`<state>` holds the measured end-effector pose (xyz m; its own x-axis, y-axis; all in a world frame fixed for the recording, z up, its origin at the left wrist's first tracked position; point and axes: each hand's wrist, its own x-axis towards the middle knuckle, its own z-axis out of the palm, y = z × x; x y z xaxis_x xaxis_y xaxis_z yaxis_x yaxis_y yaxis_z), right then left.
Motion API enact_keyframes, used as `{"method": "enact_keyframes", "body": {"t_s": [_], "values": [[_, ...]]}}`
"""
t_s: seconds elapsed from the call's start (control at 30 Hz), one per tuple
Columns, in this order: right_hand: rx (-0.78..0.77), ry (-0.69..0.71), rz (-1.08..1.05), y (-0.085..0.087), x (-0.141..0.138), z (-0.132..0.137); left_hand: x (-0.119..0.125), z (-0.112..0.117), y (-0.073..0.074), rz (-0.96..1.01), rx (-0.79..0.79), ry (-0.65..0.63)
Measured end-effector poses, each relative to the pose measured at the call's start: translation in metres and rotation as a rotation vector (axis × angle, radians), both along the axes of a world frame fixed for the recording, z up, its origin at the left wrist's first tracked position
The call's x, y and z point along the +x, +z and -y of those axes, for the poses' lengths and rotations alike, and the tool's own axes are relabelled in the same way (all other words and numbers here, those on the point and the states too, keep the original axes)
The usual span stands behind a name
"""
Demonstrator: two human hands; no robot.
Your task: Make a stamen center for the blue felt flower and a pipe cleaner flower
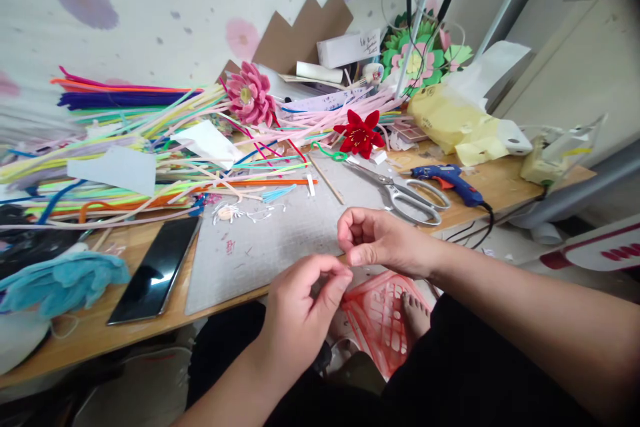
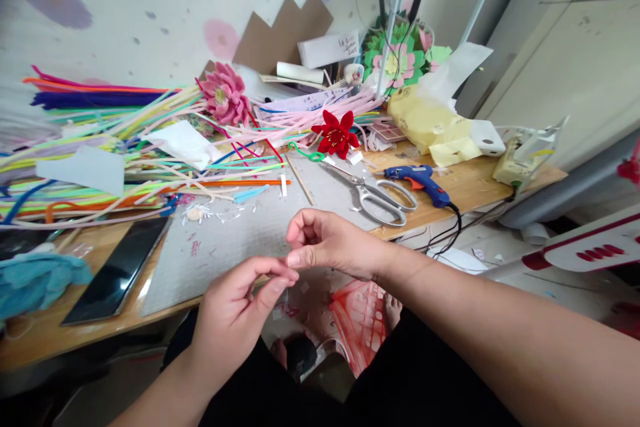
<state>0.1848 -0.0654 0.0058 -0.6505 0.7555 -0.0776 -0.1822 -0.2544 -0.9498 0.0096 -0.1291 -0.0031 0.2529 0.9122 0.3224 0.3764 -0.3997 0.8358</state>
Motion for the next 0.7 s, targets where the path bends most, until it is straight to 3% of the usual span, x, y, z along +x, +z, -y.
{"method": "enact_keyframes", "body": {"t_s": [0.13,0.27,0.37,0.43,0.5,0.6,0.7], "values": [[-0.01,0.046,0.015,0.0,-0.004,0.004,0.002,-0.005,0.005,-0.024,0.022,0.052],[0.017,0.073,0.035,0.0,-0.006,0.004,0.003,-0.006,0.005,-0.059,0.078,0.021],[0.087,-0.024,0.112,0.003,-0.002,-0.002,0.001,0.001,-0.011,-0.124,0.041,-0.125],[0.189,-0.11,0.225,0.006,0.002,-0.008,-0.003,0.009,-0.031,-0.32,-0.017,-0.314],[0.39,-0.173,0.365,0.008,0.005,-0.015,-0.011,0.017,-0.053,-0.57,-0.062,-0.464],[0.683,-0.194,0.564,0.007,0.004,-0.02,-0.028,0.026,-0.073,-0.752,-0.107,-0.419],[0.713,-0.173,0.727,0.003,-0.007,-0.018,-0.044,0.031,-0.066,-0.705,-0.077,-0.343]]}}
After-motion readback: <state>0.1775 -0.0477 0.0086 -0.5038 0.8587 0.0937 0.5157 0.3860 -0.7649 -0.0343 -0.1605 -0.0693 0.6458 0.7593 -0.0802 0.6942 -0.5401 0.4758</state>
